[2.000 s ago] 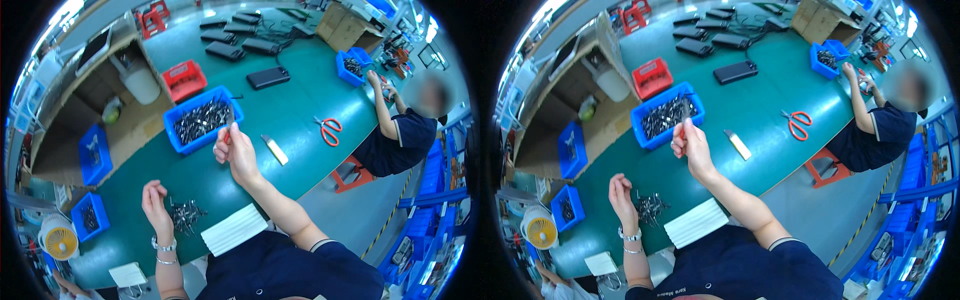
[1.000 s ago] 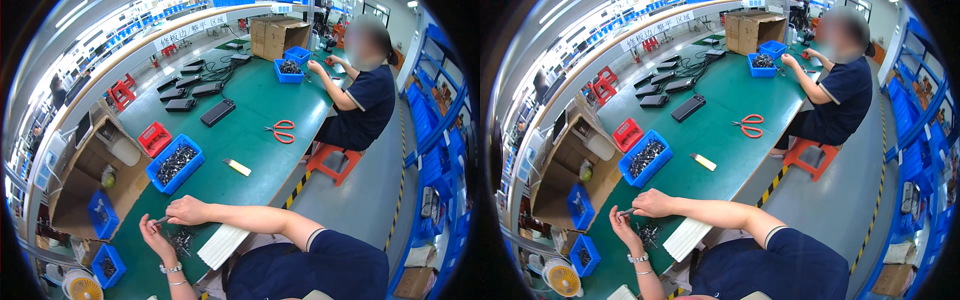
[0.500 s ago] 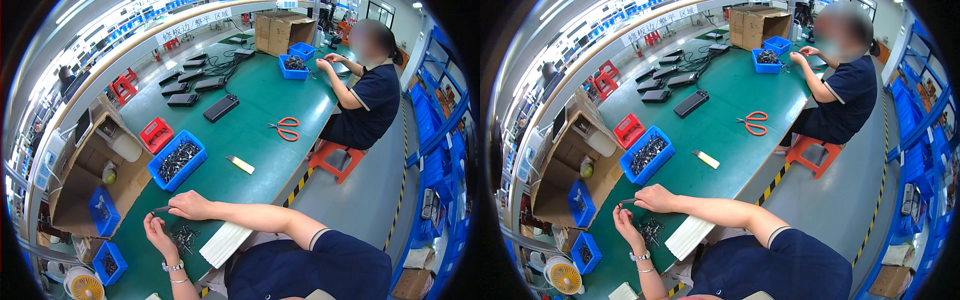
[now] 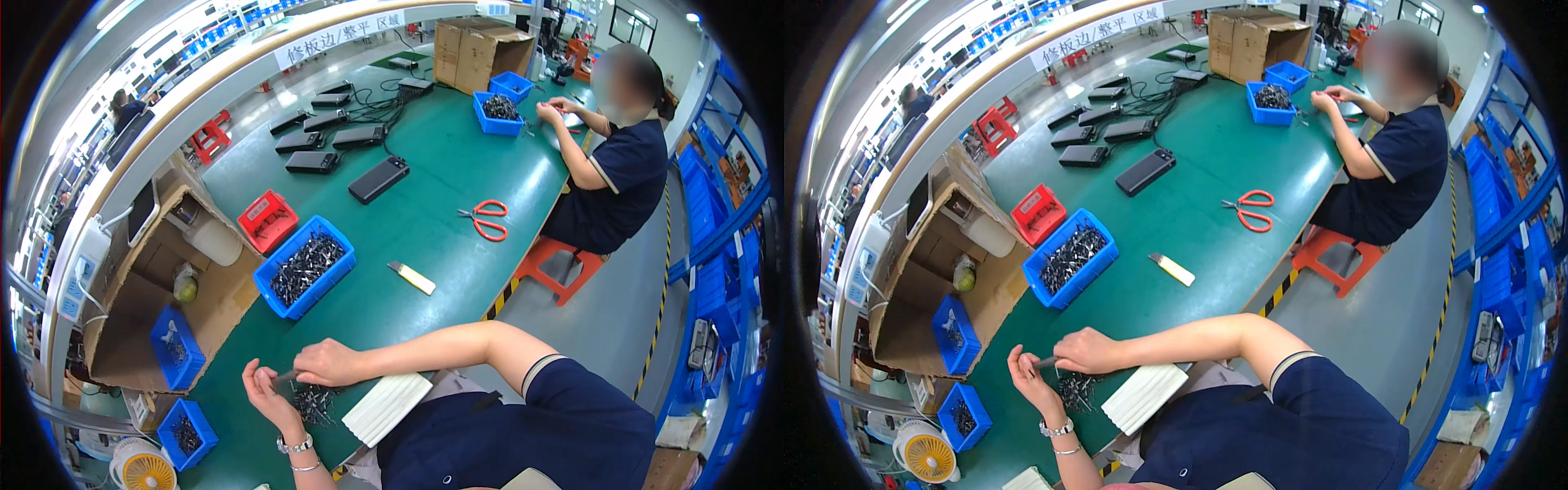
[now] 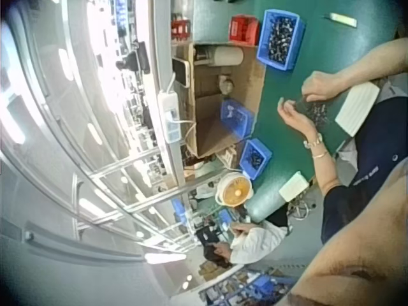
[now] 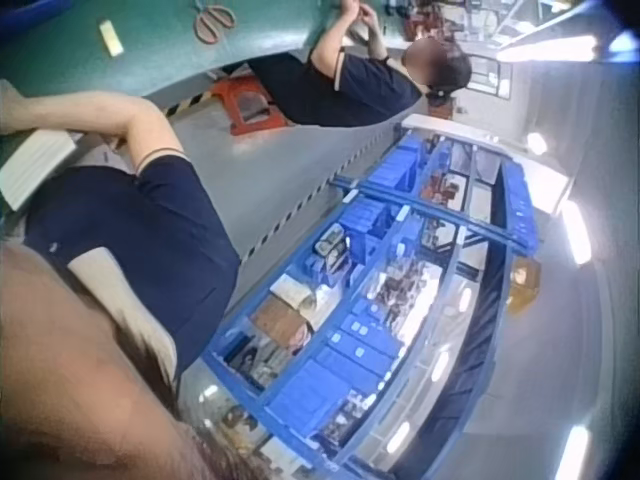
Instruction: Assembling small electronic components and wiring using pliers.
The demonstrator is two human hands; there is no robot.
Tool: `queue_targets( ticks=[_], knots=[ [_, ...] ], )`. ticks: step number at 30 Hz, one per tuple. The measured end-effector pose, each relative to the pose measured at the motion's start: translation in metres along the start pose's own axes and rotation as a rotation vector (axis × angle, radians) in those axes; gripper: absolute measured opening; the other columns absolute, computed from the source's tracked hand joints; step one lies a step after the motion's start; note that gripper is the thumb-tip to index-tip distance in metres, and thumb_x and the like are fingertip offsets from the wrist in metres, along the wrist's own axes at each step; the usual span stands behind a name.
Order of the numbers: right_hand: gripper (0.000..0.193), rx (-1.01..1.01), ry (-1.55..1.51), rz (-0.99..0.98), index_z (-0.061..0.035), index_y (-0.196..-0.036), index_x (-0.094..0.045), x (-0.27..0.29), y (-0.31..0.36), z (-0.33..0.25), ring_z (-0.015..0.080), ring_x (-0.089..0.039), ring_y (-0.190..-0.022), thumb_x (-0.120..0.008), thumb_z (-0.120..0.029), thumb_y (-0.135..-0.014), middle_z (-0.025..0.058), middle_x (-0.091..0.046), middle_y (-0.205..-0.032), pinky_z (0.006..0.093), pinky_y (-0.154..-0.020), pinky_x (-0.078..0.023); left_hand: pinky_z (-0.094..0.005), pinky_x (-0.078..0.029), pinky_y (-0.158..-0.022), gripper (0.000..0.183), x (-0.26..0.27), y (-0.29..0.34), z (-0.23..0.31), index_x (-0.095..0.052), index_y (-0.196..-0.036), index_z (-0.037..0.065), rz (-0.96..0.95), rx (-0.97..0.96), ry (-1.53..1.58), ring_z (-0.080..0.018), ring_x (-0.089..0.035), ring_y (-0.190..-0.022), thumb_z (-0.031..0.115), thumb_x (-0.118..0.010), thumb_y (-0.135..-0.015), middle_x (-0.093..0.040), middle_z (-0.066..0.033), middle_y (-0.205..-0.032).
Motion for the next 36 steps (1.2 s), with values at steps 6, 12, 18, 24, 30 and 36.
queue_targets(
  ticks=[6,12,18,24,30,36],
  knots=[
    [0.023,-0.001,0.003,-0.072,-0.0046,-0.083,-0.054,-0.011,-0.001,-0.002,0.0310,-0.060,-0.070,-0.058,-0.026,-0.089,0.0119,-0.058,-0.072,0.0431,-0.058,-0.047,-0.0219,-0.035,-0.064,0.022,0.004,-0.005,-0.006,-0.055,-0.105,0.001,-0.009,-0.006,-0.038,-0.0078,-0.042,-0.071,0.020,-0.045,-0.100,-0.047,0.0001,-0.075],
    [0.024,-0.254,-0.153,-0.029,-0.0034,-0.082,-0.056,-0.008,-0.006,0.022,0.0365,-0.059,-0.067,-0.054,-0.025,-0.092,0.0156,-0.059,-0.069,0.0452,-0.058,-0.045,-0.0258,-0.038,-0.070,0.024,0.004,-0.002,0.000,-0.053,-0.103,-0.001,-0.023,-0.066,-0.125,-0.0120,-0.045,-0.072,0.019,-0.040,-0.101,-0.049,-0.0029,-0.076],
    [0.025,-0.306,-0.191,-0.124,-0.0040,-0.082,-0.055,-0.006,0.001,0.029,0.0368,-0.060,-0.067,-0.051,-0.025,-0.094,0.0161,-0.059,-0.068,0.0448,-0.059,-0.045,-0.0260,-0.039,-0.070,0.016,-0.003,0.006,-0.003,-0.051,-0.106,0.000,-0.033,-0.150,-0.192,-0.0122,-0.045,-0.074,0.014,-0.048,-0.096,-0.047,-0.0031,-0.078],
    [0.037,-0.396,-0.534,-0.204,-0.0043,-0.075,-0.059,-0.011,0.007,0.026,0.0333,-0.060,-0.064,-0.044,-0.030,-0.097,0.0121,-0.061,-0.066,0.0423,-0.061,-0.045,-0.0291,-0.037,-0.068,0.012,-0.004,0.012,0.014,-0.048,-0.101,0.003,0.072,-0.194,-0.150,-0.0154,-0.043,-0.073,0.010,-0.051,-0.091,-0.044,-0.0042,-0.077],
    [0.039,-0.326,-0.741,-0.422,-0.0029,-0.075,-0.058,-0.034,0.005,0.018,0.0263,-0.059,-0.062,-0.041,-0.029,-0.099,0.0093,-0.060,-0.066,0.0373,-0.061,-0.044,-0.0335,-0.046,-0.075,0.019,0.017,0.019,0.000,-0.050,-0.104,0.002,0.075,-0.053,-0.170,-0.0204,-0.053,-0.079,0.006,-0.057,-0.086,-0.055,-0.0115,-0.094],
    [0.044,-0.304,-0.906,-0.474,-0.0003,-0.078,-0.055,-0.033,0.000,0.010,0.0295,-0.059,-0.069,-0.036,-0.032,-0.102,0.0114,-0.060,-0.071,0.0380,-0.064,-0.044,-0.0316,-0.044,-0.064,0.019,0.008,0.006,0.010,-0.051,-0.095,0.002,-0.106,-0.282,-0.129,-0.0215,-0.052,-0.071,0.016,-0.063,-0.090,-0.051,-0.0113,-0.087]
  ],
)
Point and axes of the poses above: each hand's wrist, its own y-axis away from the middle knuckle, its own x-axis out of the back of the hand, z = x × y, the point moved 8 cm from there along -y, towards the middle knuckle
